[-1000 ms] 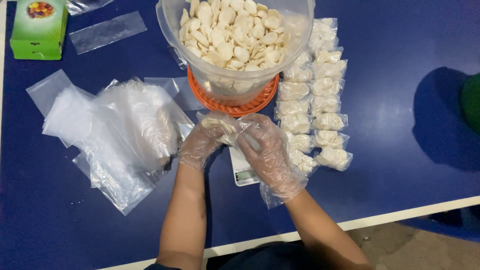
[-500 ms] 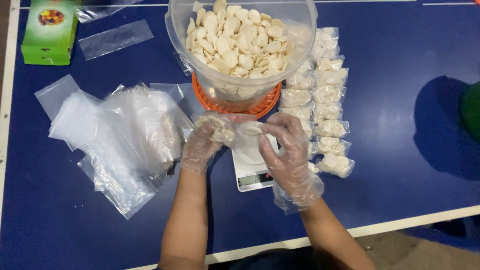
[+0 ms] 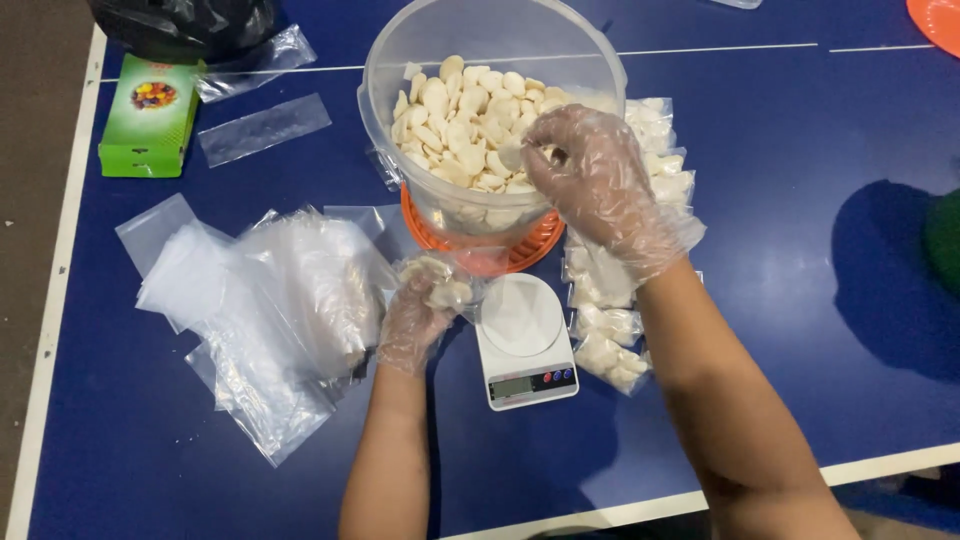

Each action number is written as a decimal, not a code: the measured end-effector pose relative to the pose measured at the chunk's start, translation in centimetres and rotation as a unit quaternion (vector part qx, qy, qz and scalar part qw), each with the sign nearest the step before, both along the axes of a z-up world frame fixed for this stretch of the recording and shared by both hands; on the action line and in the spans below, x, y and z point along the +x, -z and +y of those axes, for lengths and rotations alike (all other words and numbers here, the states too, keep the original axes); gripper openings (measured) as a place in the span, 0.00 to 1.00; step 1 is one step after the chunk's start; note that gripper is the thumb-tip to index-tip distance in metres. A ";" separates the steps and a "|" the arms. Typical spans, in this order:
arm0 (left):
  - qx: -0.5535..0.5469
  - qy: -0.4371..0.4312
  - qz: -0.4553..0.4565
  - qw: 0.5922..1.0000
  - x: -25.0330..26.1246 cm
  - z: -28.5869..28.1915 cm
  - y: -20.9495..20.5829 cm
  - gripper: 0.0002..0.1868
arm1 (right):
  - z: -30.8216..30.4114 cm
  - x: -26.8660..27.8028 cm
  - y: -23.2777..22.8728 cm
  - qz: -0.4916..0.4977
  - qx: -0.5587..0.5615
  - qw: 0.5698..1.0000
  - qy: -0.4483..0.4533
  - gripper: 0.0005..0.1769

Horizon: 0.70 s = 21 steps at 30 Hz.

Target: Weighing and packaging small white food chips into plastic bags on a digital scale.

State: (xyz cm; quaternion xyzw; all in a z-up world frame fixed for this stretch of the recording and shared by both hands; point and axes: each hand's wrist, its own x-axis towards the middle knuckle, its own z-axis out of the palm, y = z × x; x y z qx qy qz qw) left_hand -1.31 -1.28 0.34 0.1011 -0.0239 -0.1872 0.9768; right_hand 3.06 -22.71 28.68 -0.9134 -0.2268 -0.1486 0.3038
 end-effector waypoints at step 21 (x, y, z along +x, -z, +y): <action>0.049 -0.059 0.050 0.996 0.3 -0.4 0.6 0.15 | -1.0 1.1 0.6 0.012 -0.002 0.999 -0.040 0.05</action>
